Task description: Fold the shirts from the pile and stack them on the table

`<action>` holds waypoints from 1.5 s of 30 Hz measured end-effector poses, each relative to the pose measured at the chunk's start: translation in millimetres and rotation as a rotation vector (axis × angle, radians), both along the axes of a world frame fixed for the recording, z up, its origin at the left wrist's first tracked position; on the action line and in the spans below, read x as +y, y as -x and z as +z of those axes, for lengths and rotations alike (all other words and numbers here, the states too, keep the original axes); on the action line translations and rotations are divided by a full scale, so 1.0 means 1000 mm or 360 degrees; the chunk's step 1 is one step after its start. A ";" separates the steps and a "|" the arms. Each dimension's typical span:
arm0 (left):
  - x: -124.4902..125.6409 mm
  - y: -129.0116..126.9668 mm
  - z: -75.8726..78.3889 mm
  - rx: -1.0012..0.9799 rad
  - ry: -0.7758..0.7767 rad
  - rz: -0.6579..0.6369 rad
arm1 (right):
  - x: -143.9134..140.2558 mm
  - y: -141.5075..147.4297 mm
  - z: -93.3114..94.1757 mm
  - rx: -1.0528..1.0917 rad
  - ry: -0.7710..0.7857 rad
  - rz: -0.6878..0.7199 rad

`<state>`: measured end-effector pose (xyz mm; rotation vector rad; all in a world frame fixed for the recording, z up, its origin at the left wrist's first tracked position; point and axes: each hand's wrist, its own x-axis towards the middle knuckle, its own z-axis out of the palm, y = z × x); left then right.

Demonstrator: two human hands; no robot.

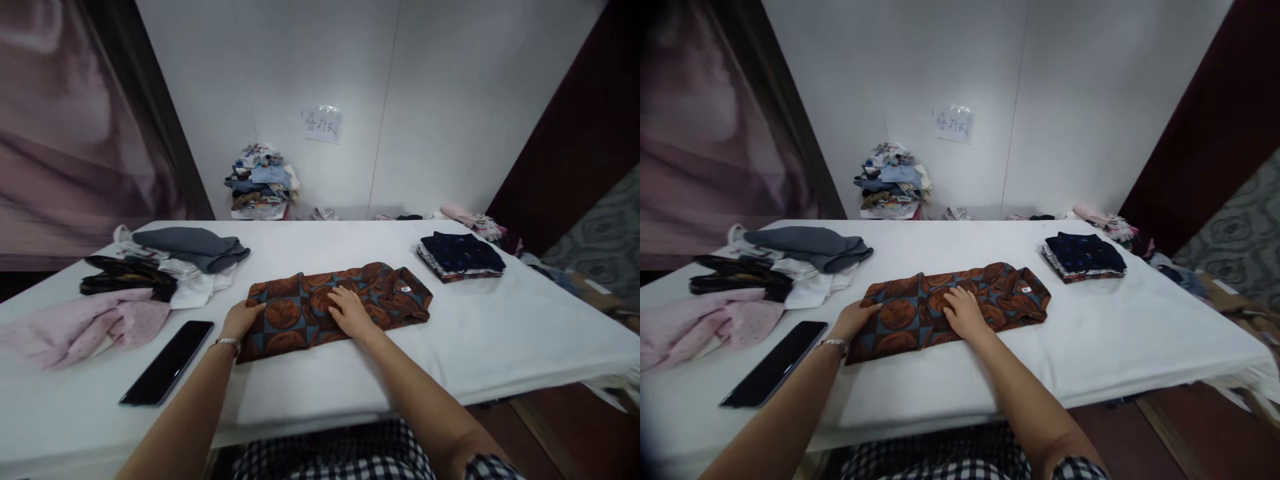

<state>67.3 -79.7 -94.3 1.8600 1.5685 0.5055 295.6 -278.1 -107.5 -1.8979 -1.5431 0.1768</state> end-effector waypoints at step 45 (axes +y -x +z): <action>-0.090 -0.094 -0.019 -0.0375 -0.0509 -0.0551 | -0.002 -0.036 0.011 0.1826 -0.0104 -0.0237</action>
